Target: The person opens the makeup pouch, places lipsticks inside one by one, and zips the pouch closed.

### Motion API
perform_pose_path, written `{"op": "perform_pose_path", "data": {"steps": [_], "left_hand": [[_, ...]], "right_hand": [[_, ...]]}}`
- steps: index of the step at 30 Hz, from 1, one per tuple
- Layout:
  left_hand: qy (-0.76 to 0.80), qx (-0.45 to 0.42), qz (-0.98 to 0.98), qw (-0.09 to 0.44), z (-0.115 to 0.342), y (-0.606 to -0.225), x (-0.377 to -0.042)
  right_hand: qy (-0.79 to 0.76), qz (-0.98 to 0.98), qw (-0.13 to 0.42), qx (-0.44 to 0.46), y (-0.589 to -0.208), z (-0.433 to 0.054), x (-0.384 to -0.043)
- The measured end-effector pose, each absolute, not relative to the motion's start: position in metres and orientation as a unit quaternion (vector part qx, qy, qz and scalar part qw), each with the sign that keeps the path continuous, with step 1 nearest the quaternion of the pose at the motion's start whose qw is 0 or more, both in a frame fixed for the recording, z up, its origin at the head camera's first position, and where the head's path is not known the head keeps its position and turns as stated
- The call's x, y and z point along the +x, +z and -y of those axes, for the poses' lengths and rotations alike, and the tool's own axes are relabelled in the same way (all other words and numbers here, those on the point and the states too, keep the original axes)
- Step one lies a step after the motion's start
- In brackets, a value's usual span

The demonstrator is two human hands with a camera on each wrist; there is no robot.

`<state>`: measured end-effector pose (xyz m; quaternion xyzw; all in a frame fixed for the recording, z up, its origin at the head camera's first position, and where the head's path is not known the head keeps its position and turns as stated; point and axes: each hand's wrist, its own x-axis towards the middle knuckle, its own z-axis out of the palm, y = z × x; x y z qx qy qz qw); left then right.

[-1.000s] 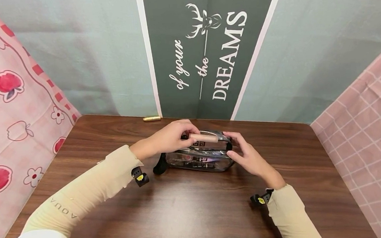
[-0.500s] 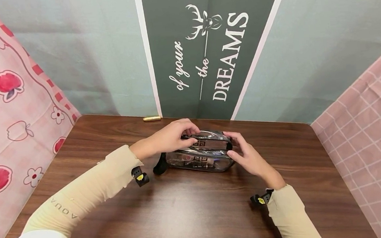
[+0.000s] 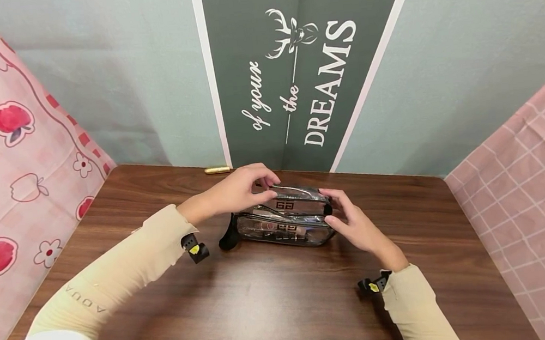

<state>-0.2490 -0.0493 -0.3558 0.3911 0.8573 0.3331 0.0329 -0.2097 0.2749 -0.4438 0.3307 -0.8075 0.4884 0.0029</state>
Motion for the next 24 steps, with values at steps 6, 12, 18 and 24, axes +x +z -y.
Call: {"op": "perform_pose_path", "data": {"steps": [6,12,18,24], "left_hand": [[0.348,0.384,-0.855,0.013,0.063,-0.352,-0.254],[0.363,0.363,-0.858,0.006,0.080,-0.356,-0.259],[0.379,0.348,-0.858,0.001,0.101,-0.362,-0.266],[0.395,0.321,-0.861,-0.004,0.122,-0.369,-0.275]], "right_hand": [[0.488,0.809,0.007,0.329,-0.444,-0.274,-0.207],[0.477,0.818,0.010,0.321,-0.444,-0.273,-0.204],[0.475,0.820,0.008,0.319,-0.445,-0.273,-0.203],[0.472,0.823,0.010,0.317,-0.445,-0.273,-0.201]]}}
